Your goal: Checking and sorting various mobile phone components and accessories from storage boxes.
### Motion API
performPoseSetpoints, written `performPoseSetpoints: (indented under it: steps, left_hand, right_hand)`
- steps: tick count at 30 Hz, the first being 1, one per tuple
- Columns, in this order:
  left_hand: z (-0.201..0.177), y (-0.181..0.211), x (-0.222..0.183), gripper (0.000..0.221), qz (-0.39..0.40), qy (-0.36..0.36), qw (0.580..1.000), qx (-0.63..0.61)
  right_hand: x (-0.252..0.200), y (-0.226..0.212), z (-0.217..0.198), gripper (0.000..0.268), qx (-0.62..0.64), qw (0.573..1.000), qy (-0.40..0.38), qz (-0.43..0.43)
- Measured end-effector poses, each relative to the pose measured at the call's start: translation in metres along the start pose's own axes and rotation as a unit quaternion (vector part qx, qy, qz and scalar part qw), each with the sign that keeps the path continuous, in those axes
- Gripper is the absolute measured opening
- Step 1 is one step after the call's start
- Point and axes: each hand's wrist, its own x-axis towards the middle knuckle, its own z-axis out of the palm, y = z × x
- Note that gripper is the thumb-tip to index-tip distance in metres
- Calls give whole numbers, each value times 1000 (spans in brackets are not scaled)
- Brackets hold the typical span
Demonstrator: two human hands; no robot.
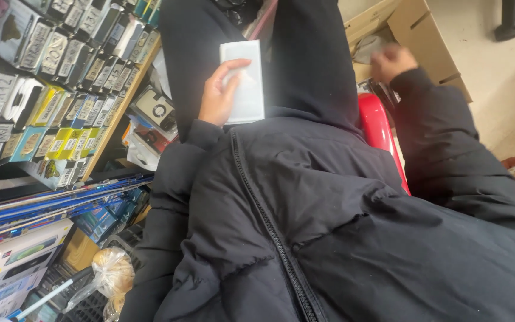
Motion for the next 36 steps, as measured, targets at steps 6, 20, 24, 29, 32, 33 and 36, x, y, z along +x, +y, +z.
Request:
performPoseSetpoints:
  steps: [6,20,24,29,32,33,36]
  left_hand:
    - [2,5,0,25,39,5,999,-5]
    - [-4,-11,-2,30,67,27,997,-25]
    - [-5,-22,0,34,75,56,994,-57]
    - [-4,-28,1,40,31,54,990,-128]
    - [-4,-29,2,44,-20,61,992,-112]
    - [-5,-27,2,44,-19,62,991,-113]
    - [-6,-38,2,45,-68,49,992,-91]
  right_hand:
    - [-53,-158,-19,23,151,931,3,-333]
    - [-94,-234,76,6,114,895,-37,-429]
    - [-93,-236,72,4,148,869,-39,-472]
    - [-90,-233,71,12,227,912,-47,-337]
    - [-84,-233,74,15,245,905,-58,-342]
    - [-84,-232,75,15,243,905,-58,-343]
    - [-74,-229,83,16,235,900,-64,-361]
